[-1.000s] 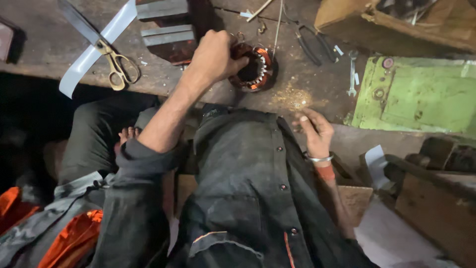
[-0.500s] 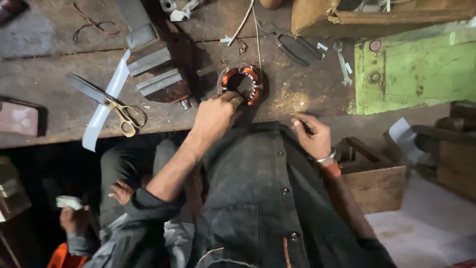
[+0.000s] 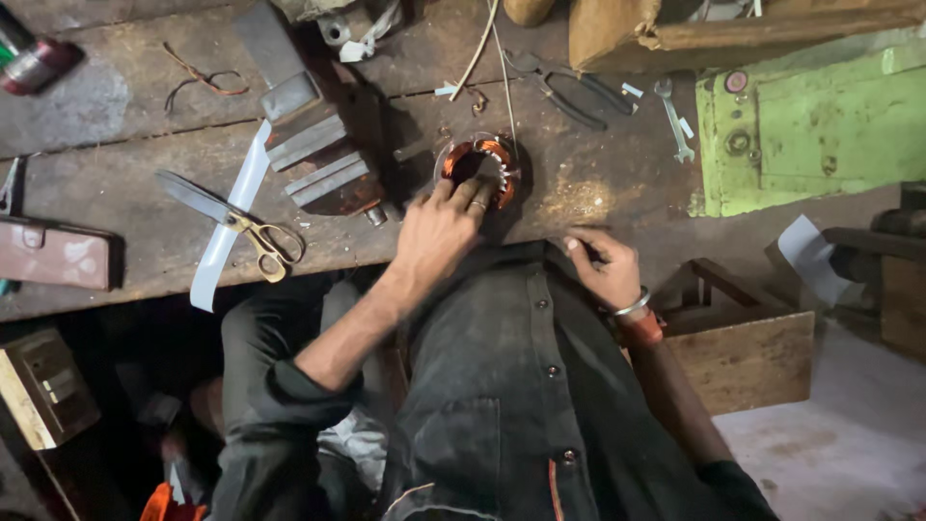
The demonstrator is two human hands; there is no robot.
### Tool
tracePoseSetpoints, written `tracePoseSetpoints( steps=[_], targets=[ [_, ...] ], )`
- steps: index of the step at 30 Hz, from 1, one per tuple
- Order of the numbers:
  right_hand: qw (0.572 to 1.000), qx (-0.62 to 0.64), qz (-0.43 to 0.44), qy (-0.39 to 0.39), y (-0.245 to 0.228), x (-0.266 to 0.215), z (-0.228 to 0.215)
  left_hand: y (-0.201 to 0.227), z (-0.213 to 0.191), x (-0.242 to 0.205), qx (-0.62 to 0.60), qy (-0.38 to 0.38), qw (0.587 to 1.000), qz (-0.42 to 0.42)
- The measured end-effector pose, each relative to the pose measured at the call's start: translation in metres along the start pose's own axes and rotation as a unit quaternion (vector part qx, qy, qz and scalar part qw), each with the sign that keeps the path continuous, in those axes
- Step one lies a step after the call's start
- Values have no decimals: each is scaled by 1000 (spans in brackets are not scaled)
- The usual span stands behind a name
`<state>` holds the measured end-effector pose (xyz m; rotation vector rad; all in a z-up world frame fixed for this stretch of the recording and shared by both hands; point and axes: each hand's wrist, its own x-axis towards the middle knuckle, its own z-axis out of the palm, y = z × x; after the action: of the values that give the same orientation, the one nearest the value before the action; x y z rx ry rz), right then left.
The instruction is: The person winds copper wire around a motor stator core, using both hands to insert and arrange the wire into slots. They occasionally use a small tool to push the wire into place and adjust the winding.
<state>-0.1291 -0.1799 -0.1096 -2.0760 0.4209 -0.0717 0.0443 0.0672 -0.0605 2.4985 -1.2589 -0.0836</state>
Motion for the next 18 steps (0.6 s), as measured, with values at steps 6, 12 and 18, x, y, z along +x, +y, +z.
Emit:
tracePoseSetpoints(
  steps=[6, 12, 18],
  targets=[
    [999, 27, -28, 4, 3, 4, 1, -3, -6, 7, 13, -42, 999, 12],
    [990, 134, -35, 32, -59, 9, -26, -14, -26, 4, -431, 89, 894, -85],
    [942, 0, -298, 157, -151, 12, -71, 50, 8, -14, -940, 85, 312, -107]
  ],
)
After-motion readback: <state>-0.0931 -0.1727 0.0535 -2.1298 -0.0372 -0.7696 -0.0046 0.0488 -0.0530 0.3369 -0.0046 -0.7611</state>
